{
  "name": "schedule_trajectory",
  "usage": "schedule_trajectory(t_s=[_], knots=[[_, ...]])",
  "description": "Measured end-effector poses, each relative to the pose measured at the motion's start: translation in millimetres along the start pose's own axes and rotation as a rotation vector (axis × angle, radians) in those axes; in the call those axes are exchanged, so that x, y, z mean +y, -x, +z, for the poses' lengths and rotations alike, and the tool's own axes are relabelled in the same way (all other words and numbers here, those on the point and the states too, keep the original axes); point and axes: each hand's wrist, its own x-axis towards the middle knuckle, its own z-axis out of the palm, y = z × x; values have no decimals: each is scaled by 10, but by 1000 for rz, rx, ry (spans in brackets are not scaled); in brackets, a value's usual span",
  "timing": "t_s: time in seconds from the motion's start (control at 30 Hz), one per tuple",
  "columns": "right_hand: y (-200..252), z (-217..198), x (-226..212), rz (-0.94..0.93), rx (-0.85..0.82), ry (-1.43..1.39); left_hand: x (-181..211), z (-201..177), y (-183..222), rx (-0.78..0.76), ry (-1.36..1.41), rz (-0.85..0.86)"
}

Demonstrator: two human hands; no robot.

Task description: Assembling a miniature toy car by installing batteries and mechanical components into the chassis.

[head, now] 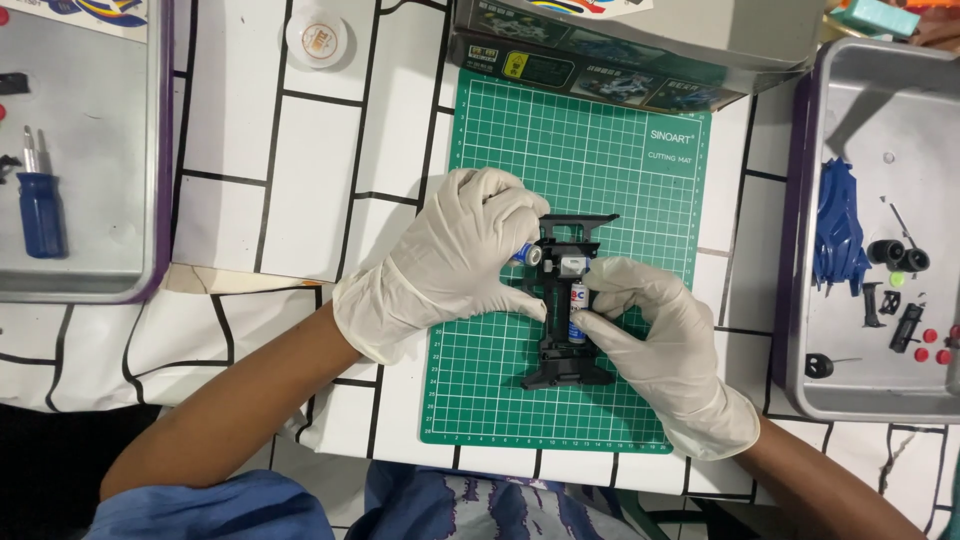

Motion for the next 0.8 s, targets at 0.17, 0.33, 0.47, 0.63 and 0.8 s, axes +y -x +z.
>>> schedule_trajectory(t_s=[0.17, 0.33, 0.47, 0.63, 0.8], knots=[[8, -2, 10, 4, -1, 13, 8, -17, -3, 6, 14, -2], [-21, -17, -2, 44, -2, -2, -17, 32, 6, 2, -5, 2], [19, 43, 36, -72, 26, 77, -18, 40, 5, 8, -20, 0], [69, 4, 108, -250, 41, 211, -21, 44, 15, 1, 2, 0], [83, -24, 139, -295, 33, 198, 2, -11, 9, -43, 14, -13]])
